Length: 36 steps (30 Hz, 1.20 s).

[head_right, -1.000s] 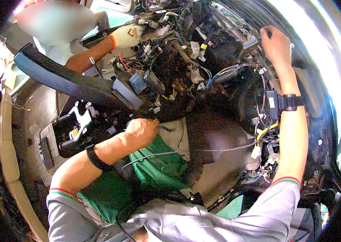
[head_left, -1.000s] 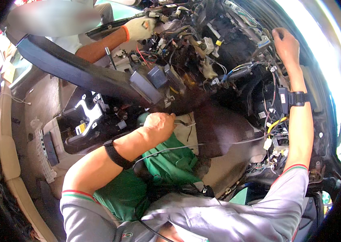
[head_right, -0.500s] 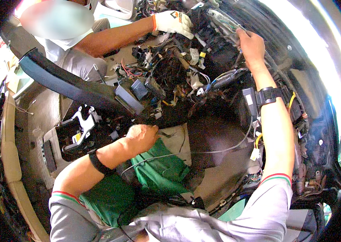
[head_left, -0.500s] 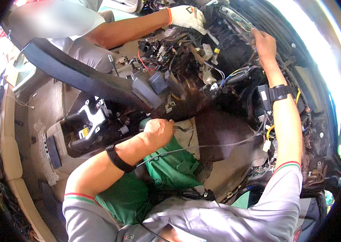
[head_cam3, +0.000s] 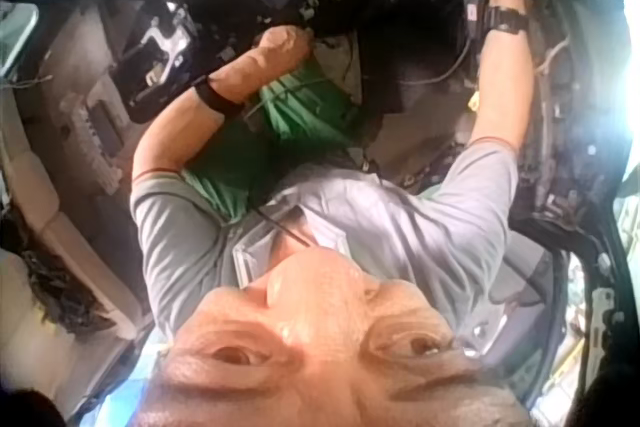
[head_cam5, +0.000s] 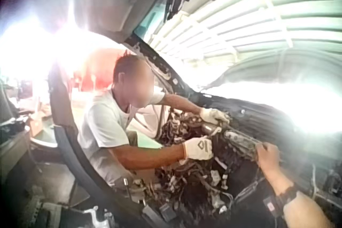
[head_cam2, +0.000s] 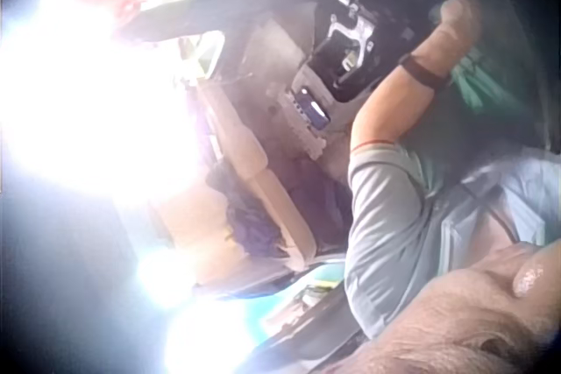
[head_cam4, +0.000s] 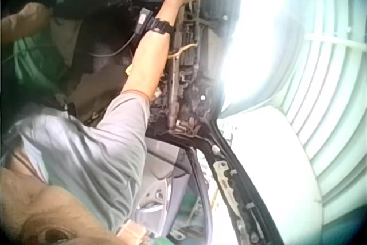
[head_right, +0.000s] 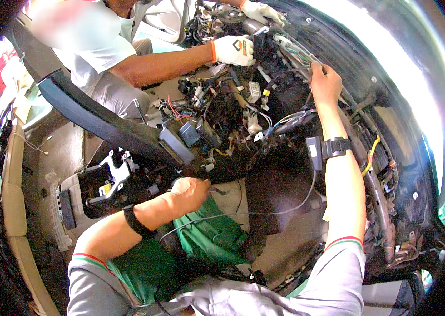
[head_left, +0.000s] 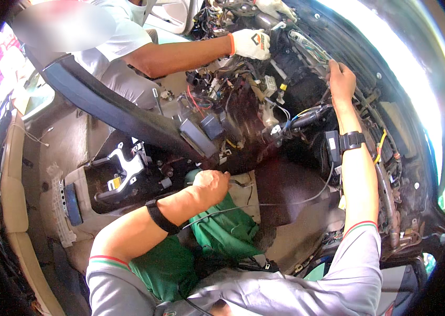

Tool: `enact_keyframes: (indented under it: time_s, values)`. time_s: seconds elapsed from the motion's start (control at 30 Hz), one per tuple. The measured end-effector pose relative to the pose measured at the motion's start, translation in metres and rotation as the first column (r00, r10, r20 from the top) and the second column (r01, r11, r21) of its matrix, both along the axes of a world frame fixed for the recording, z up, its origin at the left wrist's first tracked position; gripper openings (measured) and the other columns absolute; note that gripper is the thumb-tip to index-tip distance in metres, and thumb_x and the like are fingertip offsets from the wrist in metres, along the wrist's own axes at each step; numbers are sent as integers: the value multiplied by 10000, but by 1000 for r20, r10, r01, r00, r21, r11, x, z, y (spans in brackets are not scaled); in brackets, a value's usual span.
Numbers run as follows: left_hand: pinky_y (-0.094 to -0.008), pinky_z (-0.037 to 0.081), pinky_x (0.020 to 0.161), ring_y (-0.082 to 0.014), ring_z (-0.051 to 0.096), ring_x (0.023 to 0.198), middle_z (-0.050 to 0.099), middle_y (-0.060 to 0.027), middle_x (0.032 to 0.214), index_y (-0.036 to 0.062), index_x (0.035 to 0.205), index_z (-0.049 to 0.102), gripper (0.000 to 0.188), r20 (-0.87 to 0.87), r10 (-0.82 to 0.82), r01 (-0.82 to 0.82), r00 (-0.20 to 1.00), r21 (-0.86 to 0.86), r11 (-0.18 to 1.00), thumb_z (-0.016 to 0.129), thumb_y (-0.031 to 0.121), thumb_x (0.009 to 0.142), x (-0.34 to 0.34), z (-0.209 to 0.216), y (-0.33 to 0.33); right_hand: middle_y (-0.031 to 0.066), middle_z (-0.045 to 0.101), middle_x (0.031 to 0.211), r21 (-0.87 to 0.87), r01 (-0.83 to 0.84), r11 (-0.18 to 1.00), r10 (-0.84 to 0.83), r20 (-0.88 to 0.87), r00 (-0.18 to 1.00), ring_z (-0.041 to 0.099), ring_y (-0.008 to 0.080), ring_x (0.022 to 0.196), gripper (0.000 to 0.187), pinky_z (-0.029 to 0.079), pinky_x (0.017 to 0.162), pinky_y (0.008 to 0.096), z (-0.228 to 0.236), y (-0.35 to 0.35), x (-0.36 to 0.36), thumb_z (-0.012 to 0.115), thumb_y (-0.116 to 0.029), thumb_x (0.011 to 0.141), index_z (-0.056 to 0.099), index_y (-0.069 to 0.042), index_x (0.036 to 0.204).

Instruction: The person removes wiring and plastic clips from a vehicle's exposed dashboard frame using a pry tool and pliers. They detach connectors and pull wires through the internal structure while another person works nearby.

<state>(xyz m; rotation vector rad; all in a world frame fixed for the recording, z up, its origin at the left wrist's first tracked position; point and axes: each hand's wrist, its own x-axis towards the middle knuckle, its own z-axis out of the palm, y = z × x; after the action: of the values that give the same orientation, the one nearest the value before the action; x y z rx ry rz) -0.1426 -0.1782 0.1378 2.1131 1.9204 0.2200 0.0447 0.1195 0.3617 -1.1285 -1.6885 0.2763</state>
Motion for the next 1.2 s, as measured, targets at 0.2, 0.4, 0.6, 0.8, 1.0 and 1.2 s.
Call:
enact_keyframes:
  time_s: [0.2,0.4,0.6,0.8,1.0,1.2]
  values:
    - [-453,551,642,-327,702,795,706,-130,841,89,997,642,185,-33,5,-5,999,16,1000,557,211,887,-2,-7,1,81,606,584,27,11,1000,-12,34,999,589,169,589,431,445,622,329,3,-2,-1,560,-405,870,643,-17,703]
    - [-449,554,637,-312,705,808,714,-120,866,95,1060,645,251,-62,1,-6,998,-89,996,518,263,924,0,-2,4,90,618,611,43,53,998,-56,64,996,586,188,611,421,450,649,344,0,3,4,553,-403,891,656,-18,757]
    - [-448,553,621,-312,704,797,713,-122,860,90,1050,641,263,-59,9,-13,998,-75,997,518,285,924,-1,-3,3,177,672,739,101,72,992,-84,111,990,675,300,729,406,488,710,383,1,-4,-1,575,-403,904,698,-16,889]
    - [-461,553,625,-330,702,785,708,-133,836,89,1030,642,244,-29,5,-7,1000,-67,998,519,258,906,-2,2,1,230,676,887,246,149,958,-212,257,943,660,402,867,411,498,758,429,-3,1,1,549,-416,914,699,-44,999]
    - [-459,556,627,-332,701,769,704,-137,810,72,990,642,222,-35,11,-12,999,-30,999,531,239,895,-1,1,1,229,672,908,262,206,943,-279,283,918,647,421,867,410,500,765,456,0,-9,-3,512,-435,917,700,-75,973]
    - [-448,554,632,-323,700,781,702,-146,822,52,1016,632,260,-9,-14,14,1000,-45,999,542,269,906,-4,-2,0,207,666,828,276,251,928,-328,286,900,643,420,824,399,494,703,473,2,-17,-10,502,-437,896,681,-83,860]
